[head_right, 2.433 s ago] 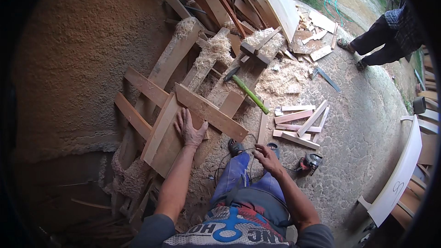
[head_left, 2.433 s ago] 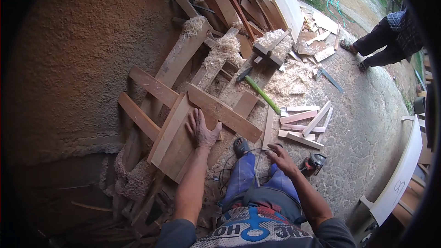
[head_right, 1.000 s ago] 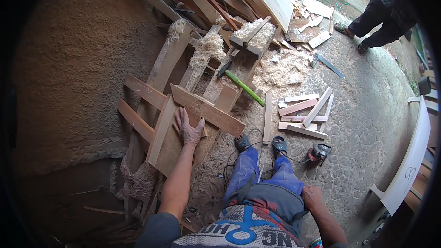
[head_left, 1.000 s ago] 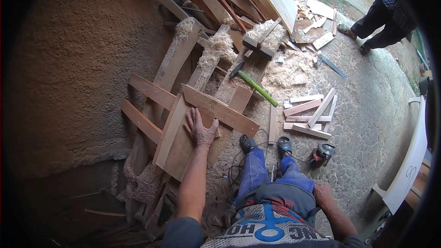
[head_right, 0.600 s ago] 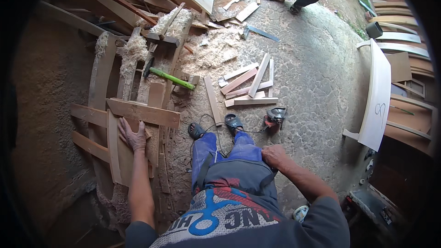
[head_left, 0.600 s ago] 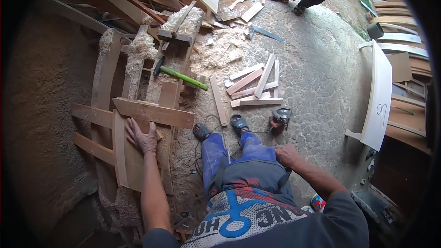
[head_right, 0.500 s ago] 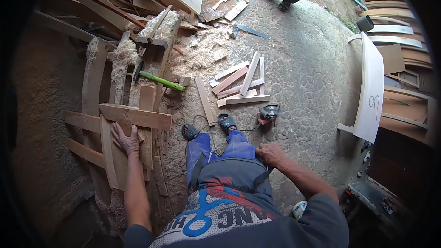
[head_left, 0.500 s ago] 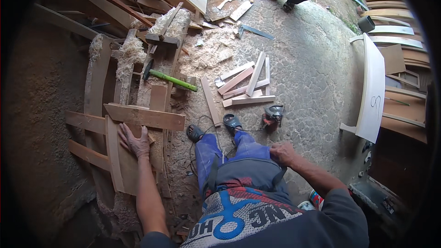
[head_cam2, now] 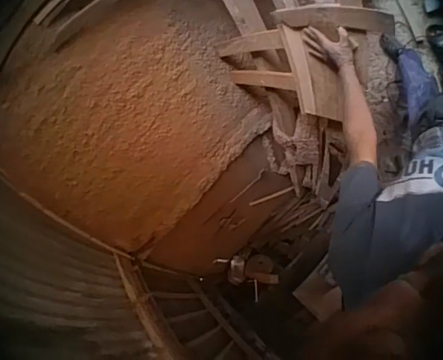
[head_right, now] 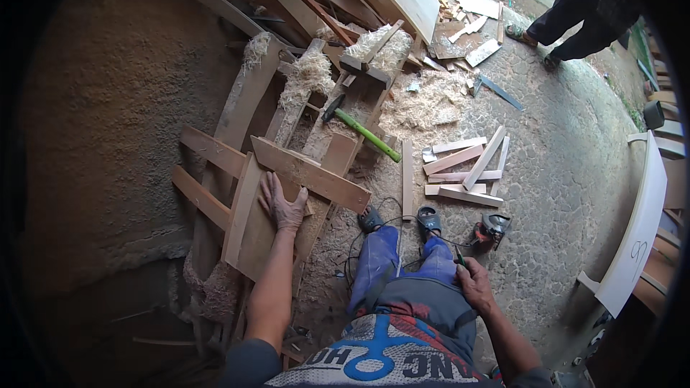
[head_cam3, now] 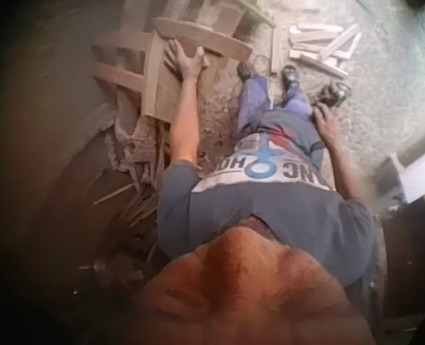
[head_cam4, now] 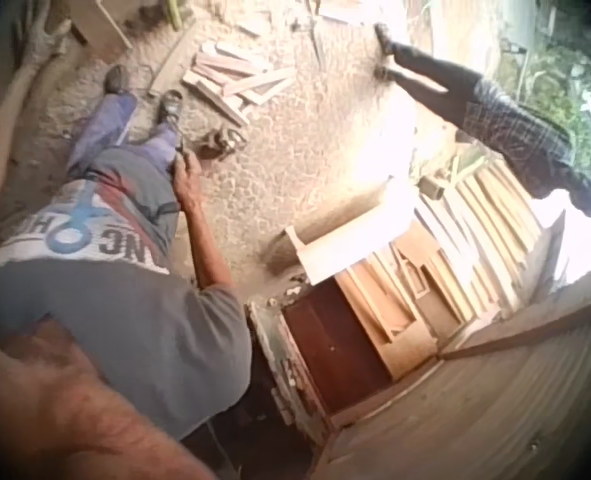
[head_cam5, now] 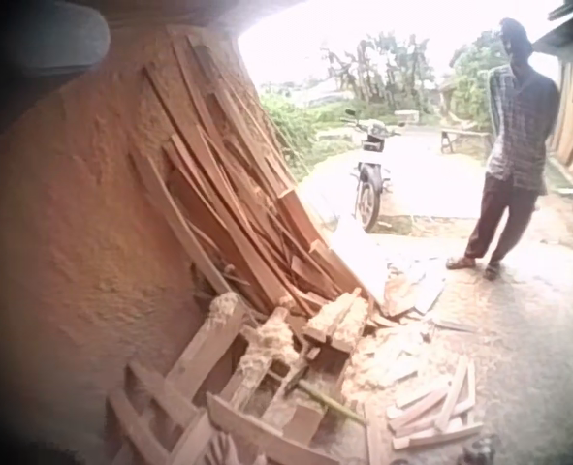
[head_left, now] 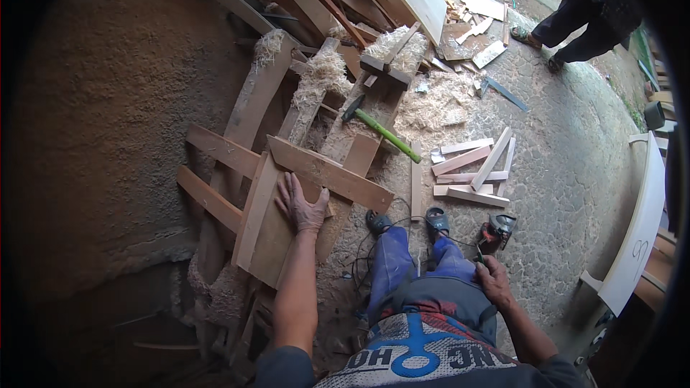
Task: The person assembles a wooden frame by placing planks, hammering nails, and using a circular saw to trim edges. They repeatedly adjust the planks and hammer them into place while another person stands nearby.
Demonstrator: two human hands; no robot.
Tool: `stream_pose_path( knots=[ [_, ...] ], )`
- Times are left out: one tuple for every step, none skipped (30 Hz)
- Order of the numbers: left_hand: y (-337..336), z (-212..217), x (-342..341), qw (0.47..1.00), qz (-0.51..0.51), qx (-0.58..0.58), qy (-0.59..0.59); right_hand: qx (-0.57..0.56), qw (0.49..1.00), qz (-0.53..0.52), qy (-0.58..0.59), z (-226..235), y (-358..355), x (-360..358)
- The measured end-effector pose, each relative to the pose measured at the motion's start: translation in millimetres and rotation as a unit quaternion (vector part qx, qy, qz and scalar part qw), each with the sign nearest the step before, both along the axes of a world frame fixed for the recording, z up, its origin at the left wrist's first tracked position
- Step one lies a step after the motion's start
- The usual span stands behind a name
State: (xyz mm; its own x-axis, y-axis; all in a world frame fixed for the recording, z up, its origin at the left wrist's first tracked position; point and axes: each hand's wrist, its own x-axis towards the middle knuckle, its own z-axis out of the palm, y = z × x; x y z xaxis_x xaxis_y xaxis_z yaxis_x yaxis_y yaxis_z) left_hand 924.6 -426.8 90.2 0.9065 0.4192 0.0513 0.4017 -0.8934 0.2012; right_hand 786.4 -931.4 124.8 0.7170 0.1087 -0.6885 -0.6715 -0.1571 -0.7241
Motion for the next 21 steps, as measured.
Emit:
stream_pose_path(
  knots=[
    [-1,-1,-2,1.000,0.003,-0.002,0.002,-0.018,1.000,0.015,-0.018,6,8,15],
    [0,-1,-4,1.000,0.005,-0.003,0.004,-0.035,0.998,0.030,-0.037,10,17,33],
    [-3,2,-1,1.000,0.004,-0.004,0.006,-0.052,0.996,0.040,-0.057,11,23,48],
    [-5,6,-1,1.000,0.006,-0.011,0.007,-0.101,0.980,0.094,-0.144,4,34,63],
    [-6,9,0,1.000,0.009,-0.006,0.008,-0.157,0.950,0.139,-0.231,-2,45,79],
    [-6,10,-1,1.000,0.011,0.001,0.011,-0.193,0.911,0.172,-0.321,1,69,104],
    [-5,11,-3,1.000,0.014,0.007,0.015,-0.225,0.861,0.203,-0.408,6,95,129],
    [-4,8,-4,1.000,0.013,0.008,0.008,-0.177,0.869,0.221,-0.405,13,122,150],
    [-3,7,-6,1.000,0.016,0.002,0.014,-0.125,0.876,0.240,-0.398,19,151,170],
    [-5,8,-3,1.000,0.014,-0.006,0.018,-0.103,0.862,0.244,-0.433,21,180,190],
    [-6,9,-2,1.000,0.015,-0.011,0.021,-0.077,0.845,0.249,-0.468,20,211,209],
    [-7,10,0,1.000,0.010,-0.009,0.020,-0.085,0.835,0.283,-0.464,23,238,229],
    [-7,11,0,1.000,0.009,-0.005,0.020,-0.090,0.824,0.318,-0.460,26,265,248],
    [-7,12,1,1.000,0.006,-0.001,0.020,-0.120,0.802,0.337,-0.478,29,291,265],
    [-5,12,-1,1.000,0.006,0.010,0.021,-0.147,0.778,0.356,-0.496,31,318,279],
    [-4,11,-2,1.000,0.007,0.020,0.021,-0.162,0.767,0.378,-0.493,32,343,293],
    [-3,10,-2,0.999,0.006,0.029,0.022,-0.177,0.756,0.399,-0.488,32,363,304],
    [-6,13,-1,0.999,0.007,0.040,0.036,-0.180,0.749,0.407,-0.492,31,379,312],
    [-6,17,-1,0.998,0.007,0.035,0.043,-0.182,0.742,0.415,-0.495,30,393,318],
    [-7,21,1,0.998,0.005,0.030,0.050,-0.185,0.734,0.422,-0.498,29,402,324],
    [-7,24,0,0.998,0.006,0.024,0.058,-0.188,0.729,0.422,-0.505,28,410,328]
  ],
)
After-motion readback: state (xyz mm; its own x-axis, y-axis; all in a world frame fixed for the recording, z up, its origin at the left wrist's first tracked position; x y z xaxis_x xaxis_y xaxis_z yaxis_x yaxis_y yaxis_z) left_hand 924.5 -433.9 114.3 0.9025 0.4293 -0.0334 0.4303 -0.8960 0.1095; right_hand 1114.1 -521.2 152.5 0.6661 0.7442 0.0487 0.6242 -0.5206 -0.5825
